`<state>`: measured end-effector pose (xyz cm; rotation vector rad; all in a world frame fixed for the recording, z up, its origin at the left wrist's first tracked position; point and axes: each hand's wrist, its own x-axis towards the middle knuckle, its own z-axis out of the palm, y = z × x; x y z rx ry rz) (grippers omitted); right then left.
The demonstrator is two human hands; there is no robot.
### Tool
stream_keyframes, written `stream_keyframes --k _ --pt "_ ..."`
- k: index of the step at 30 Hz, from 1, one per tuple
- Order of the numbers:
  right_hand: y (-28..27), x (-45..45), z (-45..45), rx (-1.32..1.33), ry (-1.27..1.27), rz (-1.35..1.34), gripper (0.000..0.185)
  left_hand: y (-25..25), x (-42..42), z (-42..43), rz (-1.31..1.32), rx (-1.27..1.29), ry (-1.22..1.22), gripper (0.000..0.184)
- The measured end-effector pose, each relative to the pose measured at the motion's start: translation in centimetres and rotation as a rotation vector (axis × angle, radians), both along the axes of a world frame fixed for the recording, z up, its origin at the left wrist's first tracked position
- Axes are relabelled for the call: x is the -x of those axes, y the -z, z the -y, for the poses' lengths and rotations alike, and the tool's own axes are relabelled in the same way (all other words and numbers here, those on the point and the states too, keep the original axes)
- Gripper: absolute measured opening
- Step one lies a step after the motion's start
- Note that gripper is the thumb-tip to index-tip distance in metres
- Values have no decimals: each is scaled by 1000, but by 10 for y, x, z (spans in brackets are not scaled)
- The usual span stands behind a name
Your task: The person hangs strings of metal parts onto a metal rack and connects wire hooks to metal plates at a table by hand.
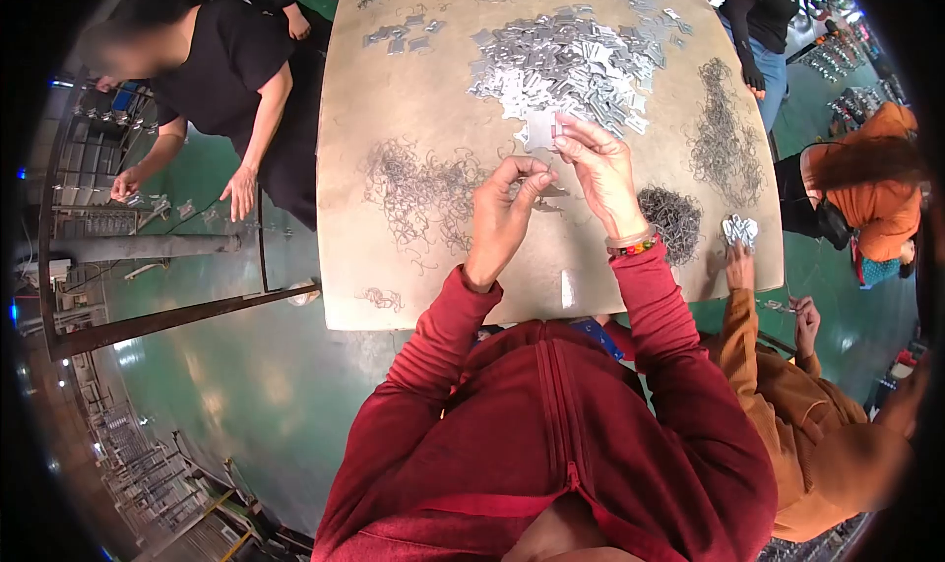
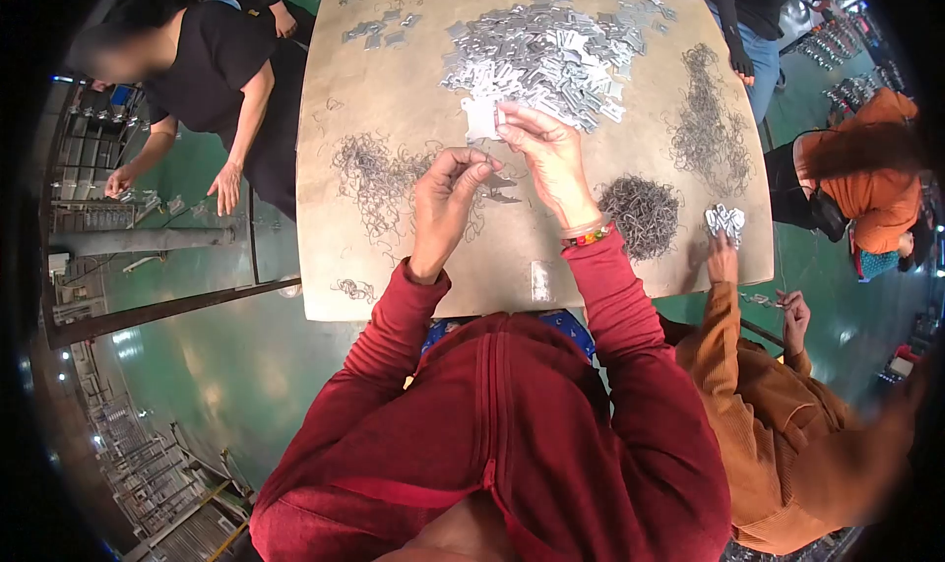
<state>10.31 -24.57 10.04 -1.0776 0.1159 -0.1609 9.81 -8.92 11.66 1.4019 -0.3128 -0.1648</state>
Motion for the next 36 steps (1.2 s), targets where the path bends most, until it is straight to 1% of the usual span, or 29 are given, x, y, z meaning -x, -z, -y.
stream_keyframes --k 2,5,9,15,18,19,20,22,29,32,33,36 --pt "-31 7 -13 -40 6 -1 45 0 2 0 -7 -23 -1 10" --pt "-38 13 -16 -22 -35 -6 51 2 5 0 -13 -23 -11 11" --pt "-34 18 -16 39 -1 -12 45 11 5 -2 37 -8 -28 12" --pt "-36 24 -18 84 21 -25 40 9 7 -5 0 -11 -21 11" --pt "-38 23 -20 67 26 -74 39 6 10 -9 186 -140 -69 10" --pt "-38 24 -19 -17 14 -110 39 5 10 -13 237 -194 -27 9" --pt "-38 25 -20 -99 6 -150 38 5 11 -17 256 -221 -50 9" --pt "-39 26 -23 -66 9 -192 38 6 13 -19 303 -270 -72 9" --pt "-24 22 -27 97 12 -134 35 20 18 -28 129 -77 -77 8" --pt "-32 23 -41 102 14 -142 34 17 16 -32 50 -71 -72 10" --pt "-32 21 -42 99 5 -139 34 17 16 -32 60 -38 -87 9" --pt "-33 20 -45 94 -12 -143 33 16 15 -36 35 -68 -86 8"
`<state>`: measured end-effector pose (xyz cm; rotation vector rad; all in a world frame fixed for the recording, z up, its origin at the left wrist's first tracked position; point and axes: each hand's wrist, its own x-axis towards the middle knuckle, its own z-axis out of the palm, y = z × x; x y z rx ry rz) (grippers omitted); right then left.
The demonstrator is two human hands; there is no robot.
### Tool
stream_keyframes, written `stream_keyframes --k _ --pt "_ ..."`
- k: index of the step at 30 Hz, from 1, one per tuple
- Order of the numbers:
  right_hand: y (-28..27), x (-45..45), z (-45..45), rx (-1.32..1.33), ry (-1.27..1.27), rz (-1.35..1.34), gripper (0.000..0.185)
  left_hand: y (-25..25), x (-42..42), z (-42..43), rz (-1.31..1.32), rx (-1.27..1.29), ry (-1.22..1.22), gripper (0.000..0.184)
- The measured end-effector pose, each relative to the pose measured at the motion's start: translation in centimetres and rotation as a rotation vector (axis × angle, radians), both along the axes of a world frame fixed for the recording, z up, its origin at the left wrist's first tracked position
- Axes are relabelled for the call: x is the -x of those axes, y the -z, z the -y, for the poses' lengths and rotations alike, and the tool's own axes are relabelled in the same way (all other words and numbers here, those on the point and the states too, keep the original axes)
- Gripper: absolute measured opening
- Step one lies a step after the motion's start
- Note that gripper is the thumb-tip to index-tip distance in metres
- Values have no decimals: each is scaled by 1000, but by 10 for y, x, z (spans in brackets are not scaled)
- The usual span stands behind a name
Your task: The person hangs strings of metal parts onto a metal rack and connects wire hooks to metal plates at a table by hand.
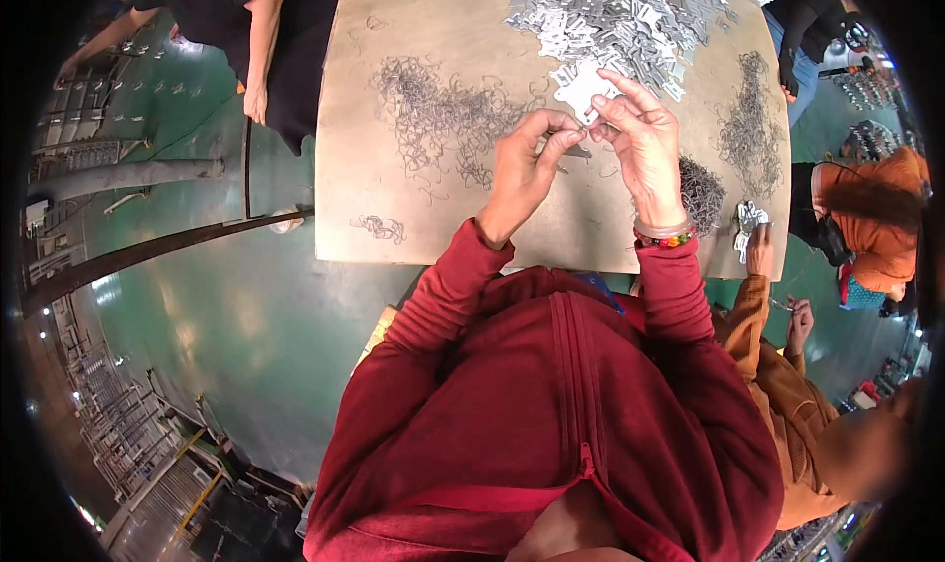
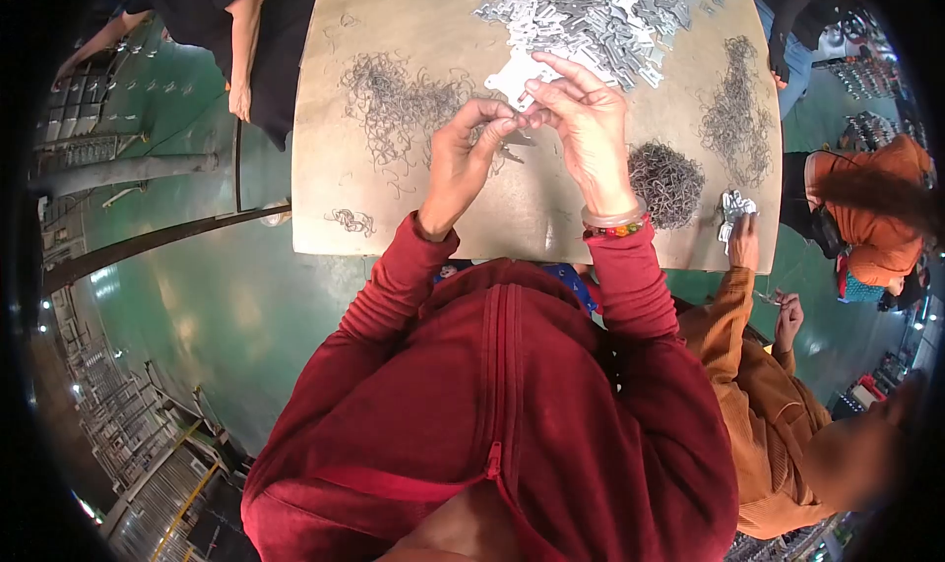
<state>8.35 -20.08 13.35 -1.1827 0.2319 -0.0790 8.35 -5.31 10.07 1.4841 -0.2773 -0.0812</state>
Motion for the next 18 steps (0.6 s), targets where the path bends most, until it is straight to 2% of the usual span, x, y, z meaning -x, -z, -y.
stream_keyframes --k 5,9,13,16,18 --pt "-2 -2 -1 -26 -42 -39 33 2 1 -5 43 -51 -9 9" --pt "-10 2 -13 61 2 49 34 0 -1 -12 59 -78 -12 11" --pt "-20 6 -26 178 68 189 35 3 -18 -43 173 -63 -241 22" --pt "-21 6 -26 212 128 239 36 48 -41 -107 -19 -371 -223 17" --pt "-21 8 -25 222 166 232 36 98 -45 -138 22 -665 -127 14"
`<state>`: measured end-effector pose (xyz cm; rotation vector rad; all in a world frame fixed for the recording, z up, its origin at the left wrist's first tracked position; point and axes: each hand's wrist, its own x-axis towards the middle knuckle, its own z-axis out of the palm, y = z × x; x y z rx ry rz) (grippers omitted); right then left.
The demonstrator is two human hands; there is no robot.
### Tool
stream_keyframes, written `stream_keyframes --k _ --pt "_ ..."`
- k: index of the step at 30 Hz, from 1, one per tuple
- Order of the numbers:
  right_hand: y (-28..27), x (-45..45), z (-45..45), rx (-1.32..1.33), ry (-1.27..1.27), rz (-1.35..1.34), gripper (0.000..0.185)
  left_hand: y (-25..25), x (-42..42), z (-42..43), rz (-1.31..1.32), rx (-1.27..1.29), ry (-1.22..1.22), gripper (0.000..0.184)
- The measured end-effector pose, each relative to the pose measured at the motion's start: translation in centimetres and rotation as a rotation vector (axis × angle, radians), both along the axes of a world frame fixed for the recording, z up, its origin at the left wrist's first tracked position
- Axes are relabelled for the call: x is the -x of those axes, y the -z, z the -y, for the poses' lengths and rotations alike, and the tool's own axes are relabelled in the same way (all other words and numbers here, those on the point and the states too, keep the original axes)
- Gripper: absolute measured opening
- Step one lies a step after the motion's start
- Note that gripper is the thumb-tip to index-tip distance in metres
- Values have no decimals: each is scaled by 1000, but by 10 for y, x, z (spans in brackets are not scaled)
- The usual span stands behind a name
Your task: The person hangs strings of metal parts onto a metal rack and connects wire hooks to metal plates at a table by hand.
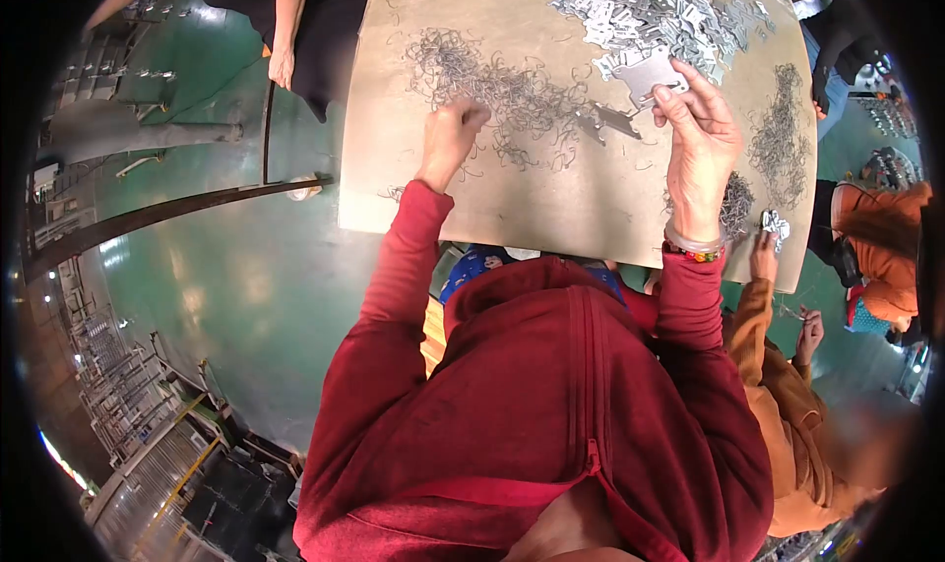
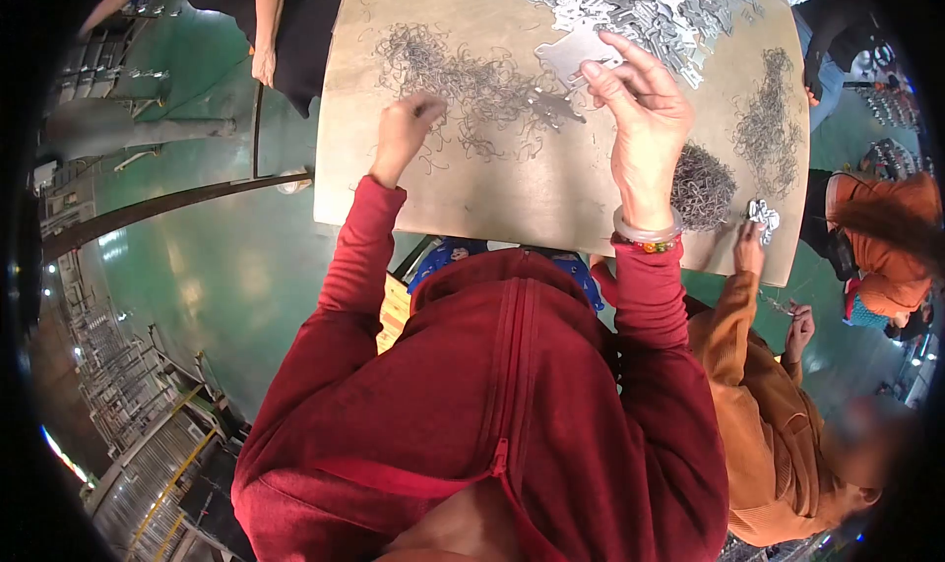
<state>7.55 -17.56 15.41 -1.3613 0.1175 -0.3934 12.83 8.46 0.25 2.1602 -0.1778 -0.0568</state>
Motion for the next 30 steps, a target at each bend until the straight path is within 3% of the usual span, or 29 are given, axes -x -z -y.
stream_keyframes --k 3,6,11,15,21,24,27,30 --pt "3 2 1 14 55 8 37 55 10 -10 14 -274 115 11" --pt "1 9 -3 2 98 9 37 77 22 0 -26 -423 127 12" --pt "-8 23 -7 -24 180 14 37 66 23 14 -35 -435 0 14" --pt "-6 35 -2 7 216 17 36 73 6 -3 217 -562 420 16" --pt "-9 45 -5 14 255 7 35 63 -9 -13 435 -693 800 20" --pt "-8 48 -1 85 262 -50 36 64 -12 -10 500 -681 780 20" --pt "-5 47 1 74 275 -74 34 57 -20 -7 336 -589 577 19" --pt "-3 44 3 42 241 -100 31 36 -34 5 255 -331 405 18"
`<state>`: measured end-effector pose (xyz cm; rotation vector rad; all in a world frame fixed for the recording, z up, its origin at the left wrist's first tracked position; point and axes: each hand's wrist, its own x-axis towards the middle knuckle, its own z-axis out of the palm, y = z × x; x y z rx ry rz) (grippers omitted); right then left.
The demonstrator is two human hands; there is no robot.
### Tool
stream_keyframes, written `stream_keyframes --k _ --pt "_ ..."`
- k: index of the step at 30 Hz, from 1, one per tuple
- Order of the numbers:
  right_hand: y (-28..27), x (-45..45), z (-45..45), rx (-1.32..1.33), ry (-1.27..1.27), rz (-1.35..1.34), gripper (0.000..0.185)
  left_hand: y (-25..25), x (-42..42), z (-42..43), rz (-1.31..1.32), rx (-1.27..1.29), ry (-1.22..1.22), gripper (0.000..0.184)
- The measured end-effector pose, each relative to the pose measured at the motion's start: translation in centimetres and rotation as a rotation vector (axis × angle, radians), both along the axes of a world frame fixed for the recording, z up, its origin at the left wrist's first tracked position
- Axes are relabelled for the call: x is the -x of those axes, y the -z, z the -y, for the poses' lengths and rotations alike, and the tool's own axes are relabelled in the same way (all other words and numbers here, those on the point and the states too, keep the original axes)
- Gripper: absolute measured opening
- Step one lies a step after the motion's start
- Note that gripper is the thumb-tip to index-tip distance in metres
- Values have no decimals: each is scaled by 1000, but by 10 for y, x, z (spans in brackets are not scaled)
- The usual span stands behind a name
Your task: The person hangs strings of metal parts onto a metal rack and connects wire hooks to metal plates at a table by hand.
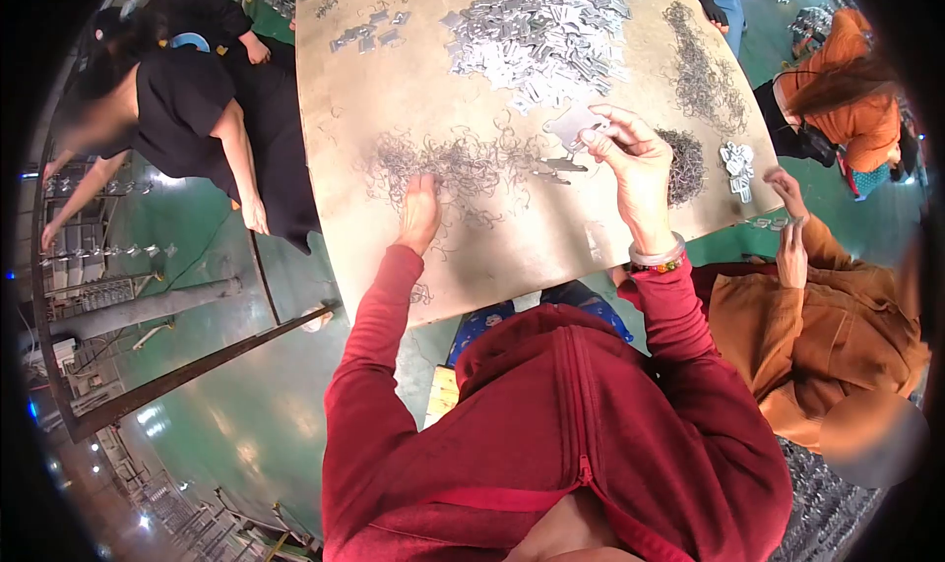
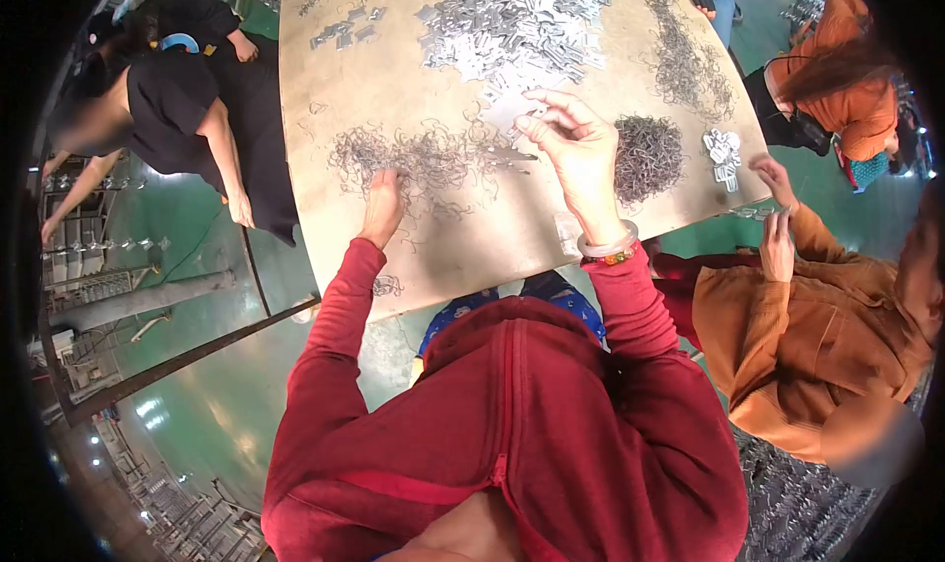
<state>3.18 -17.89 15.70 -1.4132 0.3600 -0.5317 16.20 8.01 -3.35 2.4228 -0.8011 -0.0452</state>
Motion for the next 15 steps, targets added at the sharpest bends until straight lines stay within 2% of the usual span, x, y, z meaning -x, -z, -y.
stream_keyframes --k 1,4,6,8,12,15 --pt "4 -2 2 1 -7 -2 28 -24 0 10 44 109 -11 14" --pt "17 -5 7 22 -36 -22 28 -136 16 60 -488 374 -211 13" --pt "25 -7 9 29 -55 -36 28 -164 24 81 -638 768 -74 17" --pt "30 -8 12 46 -70 -61 27 -196 33 101 -689 827 61 17" --pt "30 -8 15 16 -99 -72 27 -194 30 125 -669 865 200 19" --pt "32 -7 19 13 -112 -66 27 -184 25 132 -872 922 140 19"
